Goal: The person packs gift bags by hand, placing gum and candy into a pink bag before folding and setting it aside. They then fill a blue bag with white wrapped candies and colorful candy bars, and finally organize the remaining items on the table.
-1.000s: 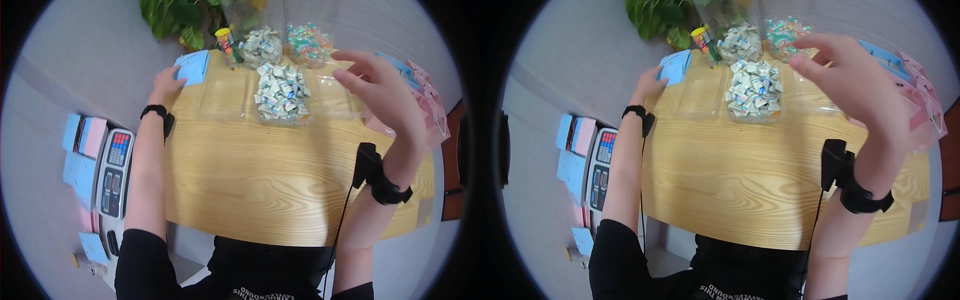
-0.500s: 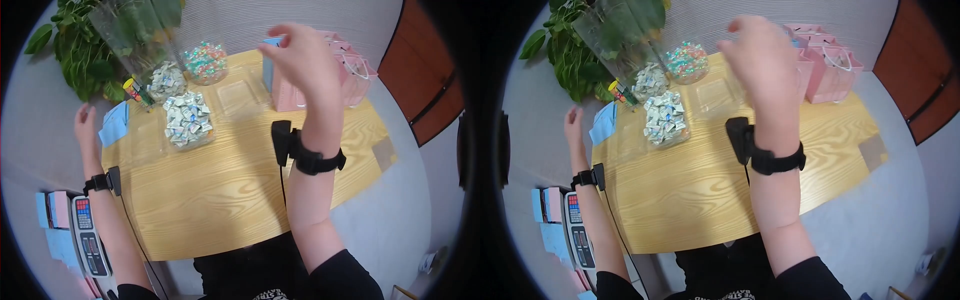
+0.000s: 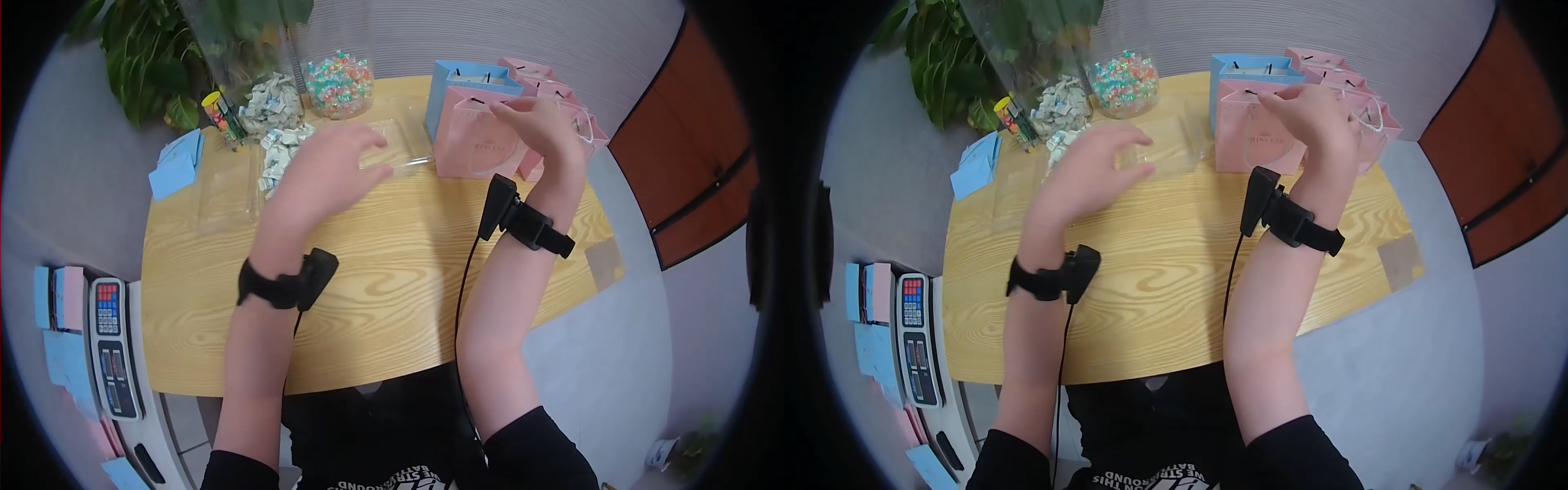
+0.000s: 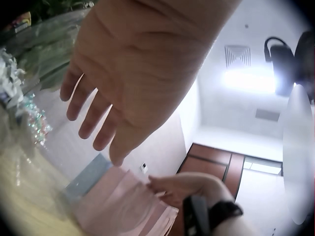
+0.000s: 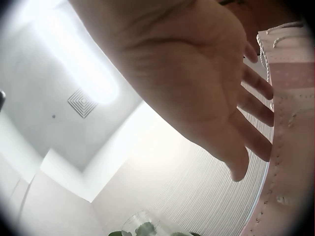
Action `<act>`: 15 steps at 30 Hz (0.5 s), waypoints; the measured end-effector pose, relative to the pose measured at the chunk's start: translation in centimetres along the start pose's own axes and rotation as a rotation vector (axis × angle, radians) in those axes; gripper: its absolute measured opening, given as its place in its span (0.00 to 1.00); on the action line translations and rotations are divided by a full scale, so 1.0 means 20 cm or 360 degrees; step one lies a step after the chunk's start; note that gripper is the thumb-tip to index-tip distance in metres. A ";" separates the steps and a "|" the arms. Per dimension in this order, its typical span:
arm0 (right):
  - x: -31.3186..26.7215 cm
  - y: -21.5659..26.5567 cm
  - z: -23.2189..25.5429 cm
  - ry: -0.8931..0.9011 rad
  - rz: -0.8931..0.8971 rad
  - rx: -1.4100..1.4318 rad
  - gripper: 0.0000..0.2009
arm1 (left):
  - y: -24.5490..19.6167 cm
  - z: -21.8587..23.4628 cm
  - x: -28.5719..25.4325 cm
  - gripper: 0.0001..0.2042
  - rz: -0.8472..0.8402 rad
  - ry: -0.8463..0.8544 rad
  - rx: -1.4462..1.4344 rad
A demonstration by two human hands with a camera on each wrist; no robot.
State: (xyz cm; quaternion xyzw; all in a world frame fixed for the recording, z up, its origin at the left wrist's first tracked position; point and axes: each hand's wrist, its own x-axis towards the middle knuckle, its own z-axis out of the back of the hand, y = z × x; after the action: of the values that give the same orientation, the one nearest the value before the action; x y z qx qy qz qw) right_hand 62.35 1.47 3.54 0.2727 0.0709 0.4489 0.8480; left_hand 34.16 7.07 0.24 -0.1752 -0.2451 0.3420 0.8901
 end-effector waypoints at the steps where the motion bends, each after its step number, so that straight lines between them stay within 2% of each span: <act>1: -0.01 0.00 -0.01 0.0025 0.0039 -0.0009 0.25 | 0.02 -0.05 0.00 0.20 -0.0029 0.0183 0.0297; 2: -0.01 0.01 -0.01 0.0047 0.0076 -0.0016 0.24 | 0.03 -0.07 0.00 0.20 -0.0025 0.0188 0.0294; 4: 0.01 -0.03 -0.03 0.0083 0.0103 0.0028 0.23 | 0.08 -0.09 -0.03 0.26 -0.0061 0.0468 0.0637; 5: 0.01 -0.04 -0.04 0.0116 0.0141 0.0073 0.22 | 0.09 -0.07 -0.05 0.26 -0.0048 0.0484 0.0632; 7: 0.00 -0.05 -0.03 0.0140 0.0138 0.0128 0.22 | 0.12 -0.02 -0.09 0.33 -0.0106 0.0335 0.0450; 8: 0.00 -0.04 -0.02 0.0137 0.0130 0.0185 0.21 | 0.14 -0.02 -0.10 0.33 -0.0089 0.0347 0.0462; 10: 0.01 -0.03 -0.04 0.0118 0.0121 0.0267 0.19 | 0.19 -0.04 -0.09 0.35 -0.0219 0.0294 0.0374; 12: 0.03 0.02 -0.04 0.0157 0.0237 0.0045 0.16 | 0.22 -0.10 -0.09 0.34 -0.0208 0.0255 0.0401; 15: 0.02 0.04 -0.04 0.0125 0.0265 0.0008 0.15 | 0.21 -0.09 -0.08 0.31 -0.0184 0.0258 0.0409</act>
State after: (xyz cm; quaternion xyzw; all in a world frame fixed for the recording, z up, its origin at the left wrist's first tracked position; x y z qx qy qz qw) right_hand 61.61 2.51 3.30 0.2620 0.0824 0.5281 0.8036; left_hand 32.04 8.61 -3.77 -0.0724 -0.1361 0.3035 0.9403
